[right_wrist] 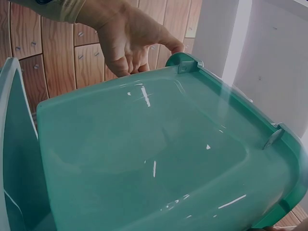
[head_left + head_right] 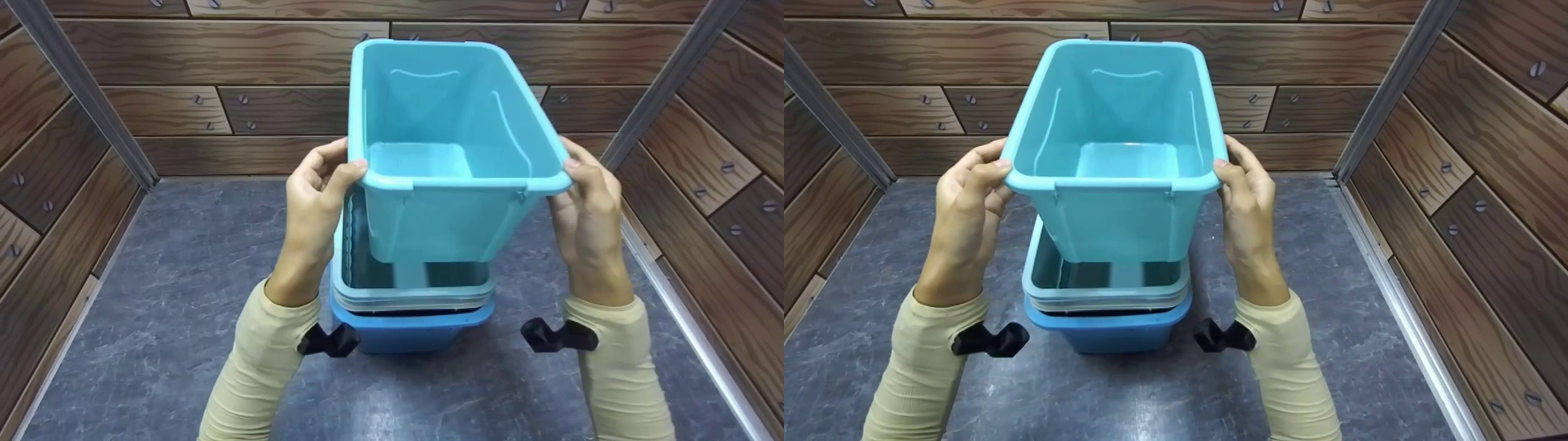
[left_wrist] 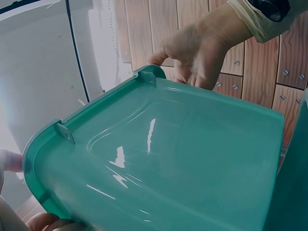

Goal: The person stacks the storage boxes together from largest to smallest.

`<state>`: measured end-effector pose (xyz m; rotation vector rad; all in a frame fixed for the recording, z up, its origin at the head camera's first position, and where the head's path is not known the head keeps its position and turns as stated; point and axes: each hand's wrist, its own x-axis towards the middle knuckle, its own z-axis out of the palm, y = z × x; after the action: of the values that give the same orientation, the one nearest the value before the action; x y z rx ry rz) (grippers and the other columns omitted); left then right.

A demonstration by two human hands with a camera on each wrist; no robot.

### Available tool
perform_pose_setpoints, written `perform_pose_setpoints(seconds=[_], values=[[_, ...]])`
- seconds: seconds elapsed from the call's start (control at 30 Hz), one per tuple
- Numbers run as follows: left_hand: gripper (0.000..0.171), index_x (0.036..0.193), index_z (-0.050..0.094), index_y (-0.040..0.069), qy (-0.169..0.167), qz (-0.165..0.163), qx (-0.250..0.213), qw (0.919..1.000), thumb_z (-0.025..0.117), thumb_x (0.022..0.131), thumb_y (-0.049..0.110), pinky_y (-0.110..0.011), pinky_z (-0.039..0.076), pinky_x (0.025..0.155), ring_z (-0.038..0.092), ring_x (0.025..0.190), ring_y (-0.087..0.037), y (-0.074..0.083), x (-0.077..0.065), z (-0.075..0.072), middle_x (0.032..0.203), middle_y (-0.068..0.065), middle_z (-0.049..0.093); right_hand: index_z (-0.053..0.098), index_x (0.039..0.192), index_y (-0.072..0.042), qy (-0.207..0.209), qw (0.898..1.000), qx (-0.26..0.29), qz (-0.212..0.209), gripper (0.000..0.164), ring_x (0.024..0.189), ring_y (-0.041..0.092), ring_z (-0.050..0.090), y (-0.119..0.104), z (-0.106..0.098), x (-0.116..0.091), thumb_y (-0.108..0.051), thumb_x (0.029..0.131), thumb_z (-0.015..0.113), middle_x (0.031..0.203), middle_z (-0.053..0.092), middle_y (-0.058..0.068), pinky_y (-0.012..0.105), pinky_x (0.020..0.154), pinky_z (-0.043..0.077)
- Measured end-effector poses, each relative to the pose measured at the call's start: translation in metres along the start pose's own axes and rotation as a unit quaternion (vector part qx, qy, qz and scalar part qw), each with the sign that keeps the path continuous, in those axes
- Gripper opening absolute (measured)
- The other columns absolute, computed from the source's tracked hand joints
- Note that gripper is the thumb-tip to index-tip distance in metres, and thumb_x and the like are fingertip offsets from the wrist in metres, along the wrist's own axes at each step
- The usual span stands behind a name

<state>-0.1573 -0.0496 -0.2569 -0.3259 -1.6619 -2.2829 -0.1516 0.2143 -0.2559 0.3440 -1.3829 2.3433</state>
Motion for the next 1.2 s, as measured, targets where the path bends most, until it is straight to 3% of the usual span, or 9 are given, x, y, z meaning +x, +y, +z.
perform_pose_setpoints(seconds=[0.3,0.93,1.2], values=[[0.042,0.121,0.056,-0.007,-0.005,0.005,0.013,0.9999,0.060,0.082,0.009,-0.023,0.052,0.086,0.062,0.097,-0.017,-0.001,-0.005,-0.009,0.114,-0.021,0.063,0.062,0.117,0.006,-0.020,0.999,-0.041,0.007,0.035,0.091,0.018,0.066,0.003,0.001,-0.002,-0.007,0.088,0.047,0.102,0.068,0.014,0.025,0.087,0.057],[0.042,0.120,0.057,-0.007,0.001,-0.004,0.004,1.0000,0.059,0.082,0.010,-0.024,0.052,0.087,0.062,0.095,-0.013,-0.003,-0.009,-0.018,0.109,-0.013,0.066,0.059,0.123,0.005,-0.054,0.996,-0.060,0.027,0.038,0.098,0.020,0.066,0.006,0.000,-0.004,-0.009,0.088,0.049,0.110,0.068,0.014,0.026,0.092,0.056],[0.043,0.119,0.056,-0.008,0.005,-0.004,-0.001,1.0000,0.059,0.081,0.010,-0.023,0.052,0.087,0.062,0.090,-0.010,-0.003,-0.011,-0.020,0.108,-0.017,0.065,0.056,0.126,0.007,-0.051,0.995,-0.079,0.025,0.042,0.100,0.019,0.066,0.009,-0.001,-0.003,-0.011,0.089,0.049,0.112,0.069,0.014,0.026,0.092,0.055]])
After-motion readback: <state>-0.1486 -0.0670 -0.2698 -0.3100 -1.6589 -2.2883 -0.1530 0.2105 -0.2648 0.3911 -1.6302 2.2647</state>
